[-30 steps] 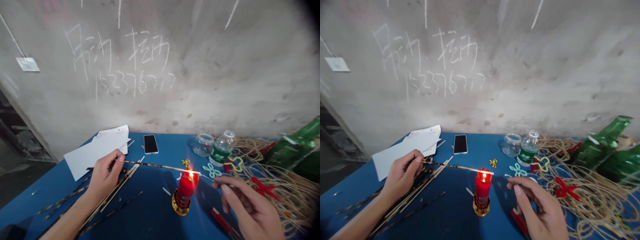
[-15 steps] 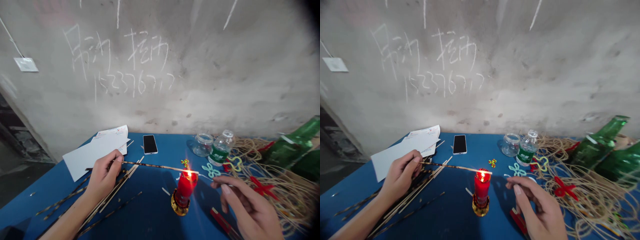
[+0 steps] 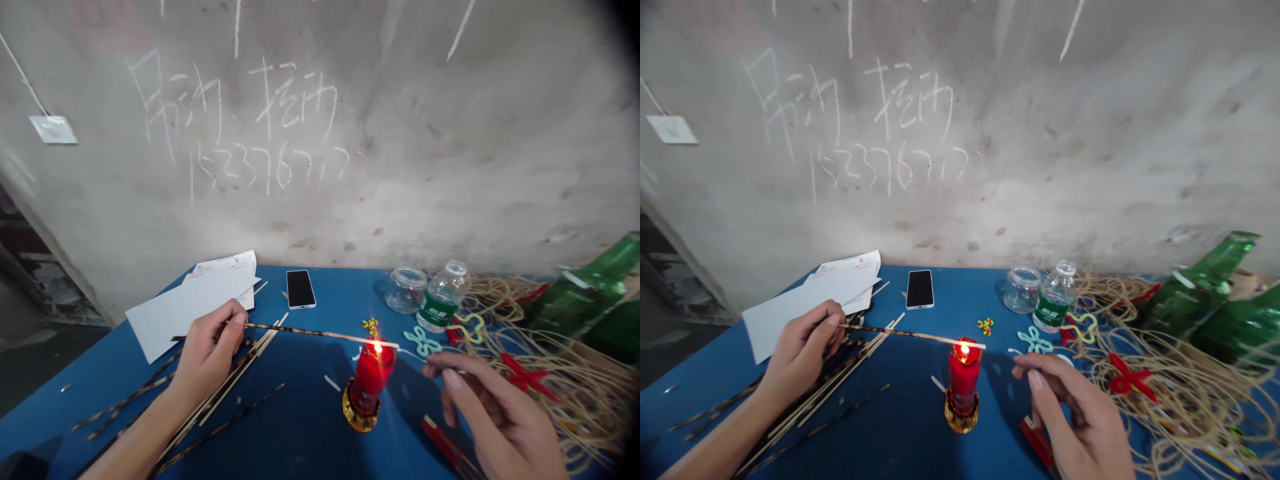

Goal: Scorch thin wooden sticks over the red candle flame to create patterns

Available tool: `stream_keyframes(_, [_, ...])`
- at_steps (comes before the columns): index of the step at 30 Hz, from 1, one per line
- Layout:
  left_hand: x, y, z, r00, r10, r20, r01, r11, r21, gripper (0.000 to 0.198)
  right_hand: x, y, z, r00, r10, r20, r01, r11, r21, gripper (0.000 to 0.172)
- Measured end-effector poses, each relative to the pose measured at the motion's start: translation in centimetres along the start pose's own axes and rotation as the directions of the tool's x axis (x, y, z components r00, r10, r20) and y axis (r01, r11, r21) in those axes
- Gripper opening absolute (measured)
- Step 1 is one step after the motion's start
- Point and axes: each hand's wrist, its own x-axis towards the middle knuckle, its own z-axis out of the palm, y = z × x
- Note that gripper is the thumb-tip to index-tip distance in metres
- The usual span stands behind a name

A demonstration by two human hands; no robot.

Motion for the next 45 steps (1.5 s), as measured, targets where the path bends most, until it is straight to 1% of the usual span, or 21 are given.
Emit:
stream_keyframes(7, [-0.17, -0.11, 0.01, 1.000, 0.011, 0.008, -0.011, 1.000, -0.022, 0.046, 0.13, 0.15, -0.04, 0.998, -0.053, 0.029, 0.053, 0.999, -0.013, 0.018])
stream_keyframes(17, [-0.12, 0.41, 0.22, 1.000, -0.008, -0.002, 0.008, 1.000, -0.002, 0.046, 0.08, 0.28, 0.02, 1.000, -0.024, 0.017, 0.024, 1.000, -0.006, 0.021])
stream_keyframes(23, [-0.08, 0.16, 0.34, 1.000, -0.021, 0.013, 0.020, 1.000, 0.014, 0.045, 0.11, 0.14, 0.00, 0.999, -0.045, 0.018, 0.045, 0.999, 0.003, 0.018])
stream_keyframes(38, [-0.25, -0.01, 0.44, 0.999, -0.035, 0.026, 0.033, 0.998, 0.044, 0.043, 0.06, 0.20, -0.05, 0.999, -0.029, 0.023, 0.029, 0.999, -0.017, 0.018])
stream_keyframes(45, [-0.25, 0.60, 0.49, 0.998, -0.057, 0.035, 0.056, 0.998, 0.042, 0.045, -0.03, 0.28, -0.09, 0.999, -0.036, 0.022, 0.036, 0.999, -0.018, 0.017])
